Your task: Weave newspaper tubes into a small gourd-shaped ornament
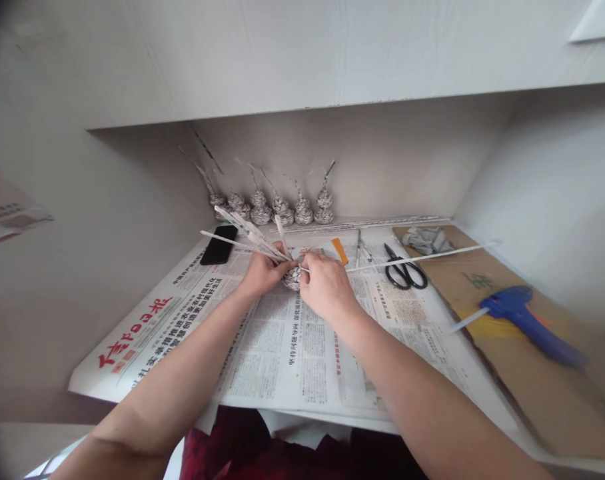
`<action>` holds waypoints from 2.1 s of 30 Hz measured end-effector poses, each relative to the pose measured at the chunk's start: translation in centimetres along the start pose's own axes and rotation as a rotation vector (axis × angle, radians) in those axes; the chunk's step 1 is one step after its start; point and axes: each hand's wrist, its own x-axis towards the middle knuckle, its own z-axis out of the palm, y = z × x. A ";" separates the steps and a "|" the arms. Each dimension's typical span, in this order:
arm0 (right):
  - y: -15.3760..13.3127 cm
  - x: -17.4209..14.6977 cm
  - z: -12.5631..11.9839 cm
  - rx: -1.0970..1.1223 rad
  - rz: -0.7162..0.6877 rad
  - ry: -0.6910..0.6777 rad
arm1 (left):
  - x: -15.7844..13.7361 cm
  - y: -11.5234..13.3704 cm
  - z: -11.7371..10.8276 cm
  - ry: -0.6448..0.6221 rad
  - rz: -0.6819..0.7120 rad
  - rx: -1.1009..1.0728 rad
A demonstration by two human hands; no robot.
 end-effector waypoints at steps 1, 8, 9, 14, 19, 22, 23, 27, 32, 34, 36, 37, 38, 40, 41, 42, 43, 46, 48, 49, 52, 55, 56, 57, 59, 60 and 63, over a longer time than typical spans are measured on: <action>0.0 0.0 0.0 0.012 0.012 -0.015 | 0.1 -0.1 -0.1 0.000 -0.007 0.001; 0.2 0.0 0.0 0.097 0.101 -0.089 | 0.4 -0.6 -0.5 -0.107 -0.035 -0.082; 0.2 0.1 -0.1 0.115 0.110 -0.093 | 0.4 -0.7 -0.5 -0.116 -0.044 -0.093; 0.7 0.5 -0.1 0.187 0.188 -0.117 | 0.4 -1.1 -0.3 -0.124 -0.069 -0.149; 1.5 0.8 0.4 0.210 0.246 -0.139 | 0.4 -1.0 -0.4 -0.143 -0.082 -0.200; 1.7 0.8 0.6 0.234 0.243 -0.130 | 0.4 -0.9 -0.5 -0.167 -0.078 -0.216; 1.7 0.8 0.6 0.241 0.240 -0.121 | 0.4 -0.9 -0.5 -0.177 -0.084 -0.226; 1.7 0.7 0.7 0.258 0.238 -0.075 | 0.4 -1.0 -0.6 -0.189 -0.109 -0.290; 1.4 0.7 0.2 0.304 0.108 -0.043 | 0.6 -1.2 -0.6 -0.162 -0.101 -0.442; 1.2 0.8 -0.3 0.292 0.059 -0.019 | 0.7 -1.2 -0.6 -0.154 -0.079 -0.503; 0.9 0.8 -0.9 0.273 0.042 0.008 | 0.7 -1.2 -0.6 -0.153 -0.059 -0.549; 0.8 0.8 -1.1 0.263 0.037 0.018 | 0.8 -1.2 -0.6 -0.156 -0.050 -0.565; 0.7 0.8 -1.4 0.253 0.028 0.025 | 0.8 -1.3 -0.6 -0.160 -0.042 -0.576; 0.5 0.7 -1.8 0.239 0.004 0.030 | 0.8 -1.4 -0.5 -0.167 -0.030 -0.596; 0.4 0.7 -1.9 0.240 -0.005 0.029 | 0.8 -1.5 -0.5 -0.168 -0.025 -0.608; 0.3 0.7 -2.0 0.248 -0.008 0.031 | 0.8 -1.5 -0.5 -0.169 -0.022 -0.620; 0.2 0.7 -2.1 0.260 -0.005 0.033 | 0.7 -1.6 -0.5 -0.167 -0.022 -0.632; 0.3 0.7 -2.1 0.315 0.015 0.039 | 0.7 -1.7 -0.5 -0.161 -0.033 -0.646; 0.4 0.7 -2.0 0.341 0.027 0.045 | 0.7 -1.6 -0.5 -0.163 -0.034 -0.642; 0.4 0.7 -1.9 0.345 0.031 0.050 | 0.7 -1.6 -0.6 -0.168 -0.031 -0.637; 0.5 0.6 -1.7 0.318 0.038 0.070 | 0.8 -1.5 -0.6 -0.182 -0.028 -0.614; 0.5 0.6 -1.7 0.270 0.043 0.092 | 0.7 -1.4 -0.5 -0.207 -0.033 -0.604; 0.4 0.5 -1.7 0.255 0.036 0.102 | 0.7 -1.3 -0.5 -0.218 -0.035 -0.605; 0.3 0.5 -1.8 0.242 0.024 0.113 | 0.7 -1.3 -0.5 -0.227 -0.037 -0.609; 0.2 0.5 -2.0 0.231 -0.003 0.137 | 0.7 -1.3 -0.5 -0.228 -0.038 -0.626; 0.2 0.5 -2.1 0.234 -0.009 0.153 | 0.7 -1.3 -0.5 -0.222 -0.039 -0.639; 0.2 0.6 -2.5 0.290 0.002 0.188 | 0.7 -1.4 -0.5 -0.203 -0.046 -0.689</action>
